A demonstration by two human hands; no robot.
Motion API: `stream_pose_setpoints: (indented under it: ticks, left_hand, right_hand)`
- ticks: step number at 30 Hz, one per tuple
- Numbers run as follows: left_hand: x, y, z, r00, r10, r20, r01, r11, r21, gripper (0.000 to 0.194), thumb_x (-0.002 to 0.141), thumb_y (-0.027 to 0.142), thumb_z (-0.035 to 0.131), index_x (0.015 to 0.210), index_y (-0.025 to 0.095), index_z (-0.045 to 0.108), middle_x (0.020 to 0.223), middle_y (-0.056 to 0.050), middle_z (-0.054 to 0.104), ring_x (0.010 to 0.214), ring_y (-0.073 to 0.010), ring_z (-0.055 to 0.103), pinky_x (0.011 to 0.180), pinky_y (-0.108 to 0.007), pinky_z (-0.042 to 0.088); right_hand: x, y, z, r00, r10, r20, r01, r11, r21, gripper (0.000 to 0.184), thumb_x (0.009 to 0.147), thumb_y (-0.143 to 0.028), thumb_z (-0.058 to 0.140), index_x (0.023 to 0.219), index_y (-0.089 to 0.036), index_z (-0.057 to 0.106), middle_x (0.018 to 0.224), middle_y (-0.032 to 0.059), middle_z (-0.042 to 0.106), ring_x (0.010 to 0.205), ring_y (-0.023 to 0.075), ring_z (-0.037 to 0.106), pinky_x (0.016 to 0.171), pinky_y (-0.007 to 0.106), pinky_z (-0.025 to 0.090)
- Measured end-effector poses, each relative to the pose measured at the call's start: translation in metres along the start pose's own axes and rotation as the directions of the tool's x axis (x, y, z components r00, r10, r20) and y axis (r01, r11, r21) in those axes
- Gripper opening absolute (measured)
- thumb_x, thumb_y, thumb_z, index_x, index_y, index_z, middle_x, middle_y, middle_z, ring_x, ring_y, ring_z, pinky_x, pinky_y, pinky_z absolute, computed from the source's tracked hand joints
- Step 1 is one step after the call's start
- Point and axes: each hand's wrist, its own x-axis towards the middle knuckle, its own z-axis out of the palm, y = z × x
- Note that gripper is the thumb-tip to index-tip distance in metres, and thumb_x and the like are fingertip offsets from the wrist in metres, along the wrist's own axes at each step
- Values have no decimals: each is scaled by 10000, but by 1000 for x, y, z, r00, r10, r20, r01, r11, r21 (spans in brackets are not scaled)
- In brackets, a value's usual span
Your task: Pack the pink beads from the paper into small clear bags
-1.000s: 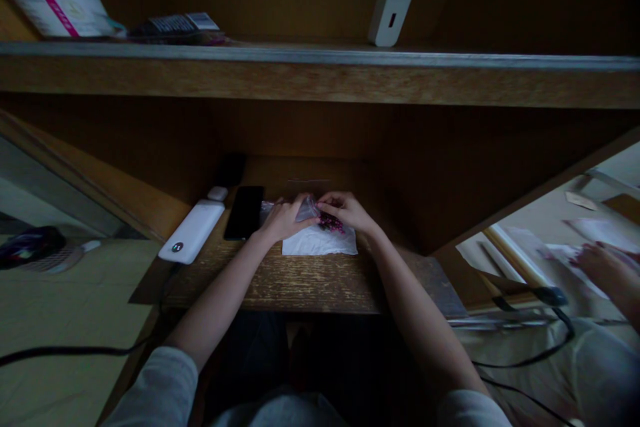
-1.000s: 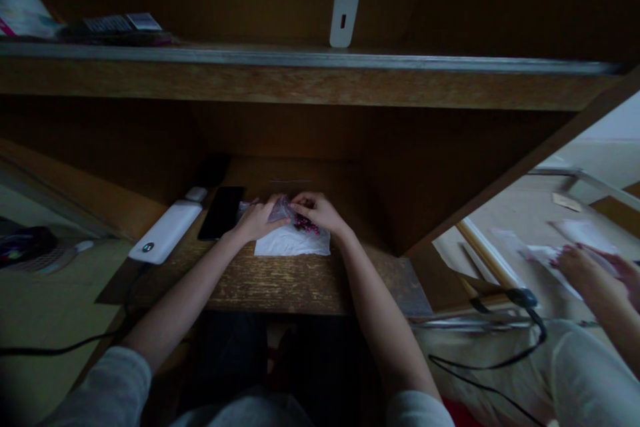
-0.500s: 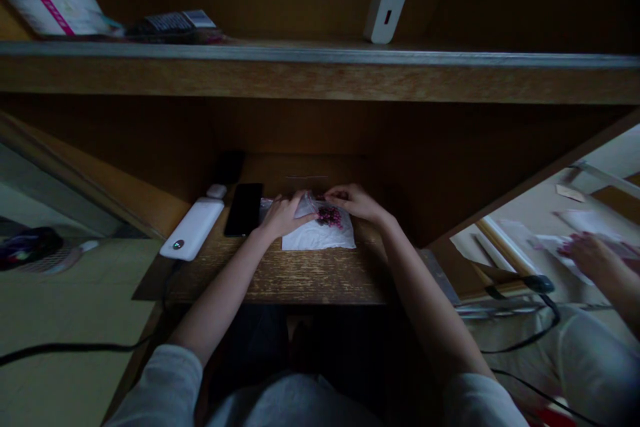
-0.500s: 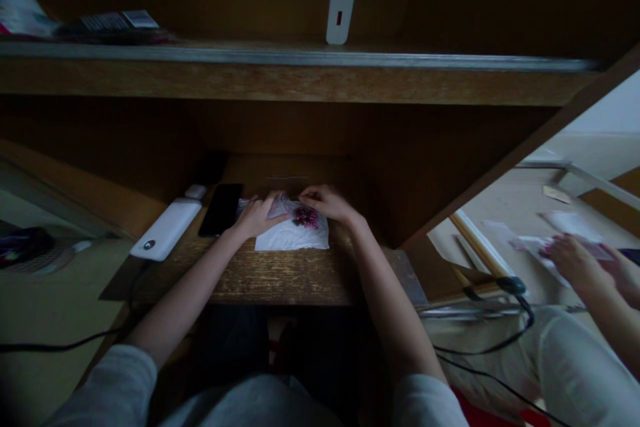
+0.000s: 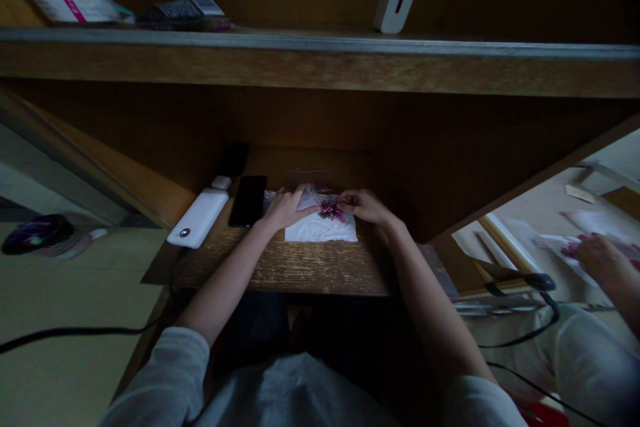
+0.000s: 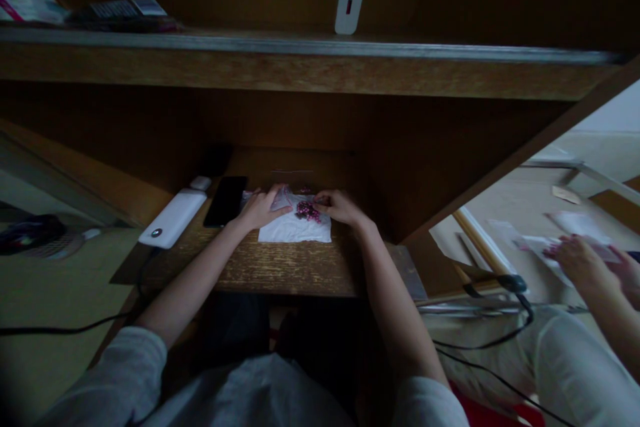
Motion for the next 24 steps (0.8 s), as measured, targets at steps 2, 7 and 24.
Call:
stream_pose_setpoints:
  ticks: [2, 7, 24]
  left_hand:
    - [0, 0, -2, 1000, -21, 1, 21, 1000, 14, 712, 799, 639, 403, 1334, 171, 353, 1078, -153, 636, 973, -321, 593, 825, -425, 426]
    - [-1, 1, -1, 999, -39, -3, 39, 999, 24, 702, 798, 636, 411, 1332, 184, 351, 1087, -143, 632, 966, -311, 598, 827, -415, 424]
    - [0, 2, 0, 999, -50, 20, 50, 998, 23, 704, 807, 620, 416, 1347, 176, 331, 1125, -139, 621, 1003, -303, 589, 846, -409, 422]
  right_hand:
    - [-1, 4, 0, 1000, 3, -20, -3, 1000, -1, 226, 791, -338, 573, 912, -178, 676, 918, 64, 689, 781, 190, 620, 698, 272, 452]
    - [-2, 12, 2, 999, -31, -23, 31, 999, 11, 200, 805, -290, 553, 923, -189, 677, 939, 62, 688, 820, 193, 625, 740, 290, 463]
    - [2, 10, 6, 998, -52, 23, 51, 997, 57, 199, 806, -279, 531, 880, -167, 678, 895, 63, 693, 784, 174, 622, 729, 272, 462]
